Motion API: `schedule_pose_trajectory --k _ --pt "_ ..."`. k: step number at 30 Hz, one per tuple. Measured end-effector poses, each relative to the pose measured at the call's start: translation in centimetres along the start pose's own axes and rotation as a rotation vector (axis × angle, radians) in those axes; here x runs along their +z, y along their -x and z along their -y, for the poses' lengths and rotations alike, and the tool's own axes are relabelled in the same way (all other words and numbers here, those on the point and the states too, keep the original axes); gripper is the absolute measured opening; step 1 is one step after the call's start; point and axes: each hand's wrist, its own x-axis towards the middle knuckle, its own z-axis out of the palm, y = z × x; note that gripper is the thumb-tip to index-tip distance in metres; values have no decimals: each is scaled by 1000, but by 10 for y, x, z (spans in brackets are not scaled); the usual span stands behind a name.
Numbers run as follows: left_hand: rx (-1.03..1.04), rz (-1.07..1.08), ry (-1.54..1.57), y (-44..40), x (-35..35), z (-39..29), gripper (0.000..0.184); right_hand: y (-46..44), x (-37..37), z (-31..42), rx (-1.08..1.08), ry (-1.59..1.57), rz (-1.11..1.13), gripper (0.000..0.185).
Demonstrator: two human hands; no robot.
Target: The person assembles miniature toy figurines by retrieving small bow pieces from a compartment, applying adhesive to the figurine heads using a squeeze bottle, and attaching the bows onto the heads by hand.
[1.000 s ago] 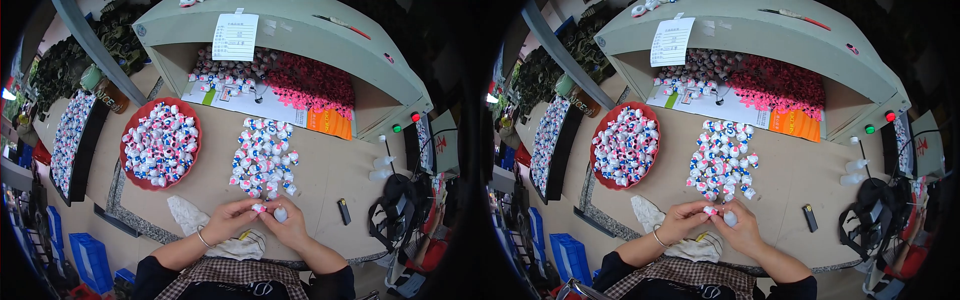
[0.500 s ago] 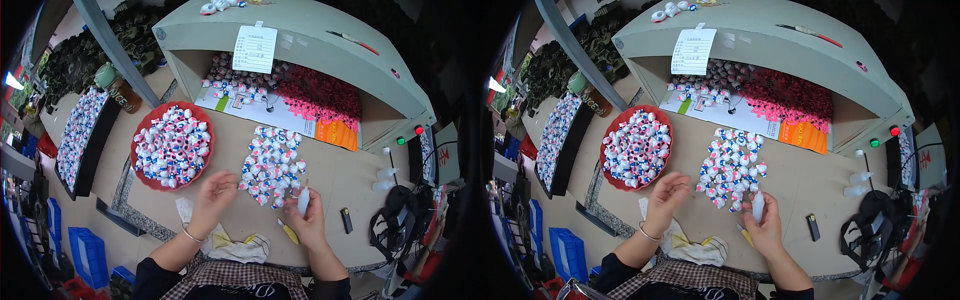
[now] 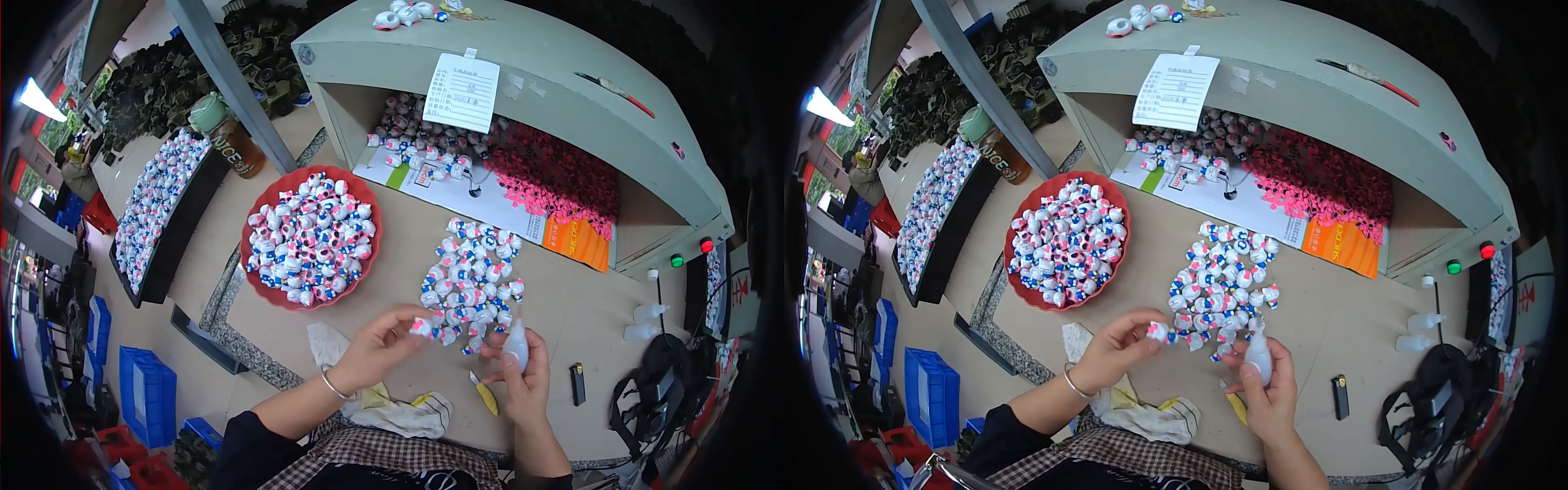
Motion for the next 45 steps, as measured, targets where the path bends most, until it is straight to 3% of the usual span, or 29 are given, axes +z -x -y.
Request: schedule_pose_trajectory --k 2,8,12,17,24,45 --pt "-172 192 224 7 10 -16 25 -1 0 -3 -29 36 96 37" --pt "-268 135 651 0 16 22 35 10 -20 5 35 -168 238 25" --pt "-283 135 477 1 17 19 36 11 -15 4 39 -112 208 18" --pt "-246 106 333 5 18 21 37 4 -3 -7 -179 -5 116 21" --pt "-291 81 437 4 18 20 41 7 -2 -21 -463 211 60 22" --pt "-321 72 486 4 19 18 40 1 -3 -27 -567 432 27 18"
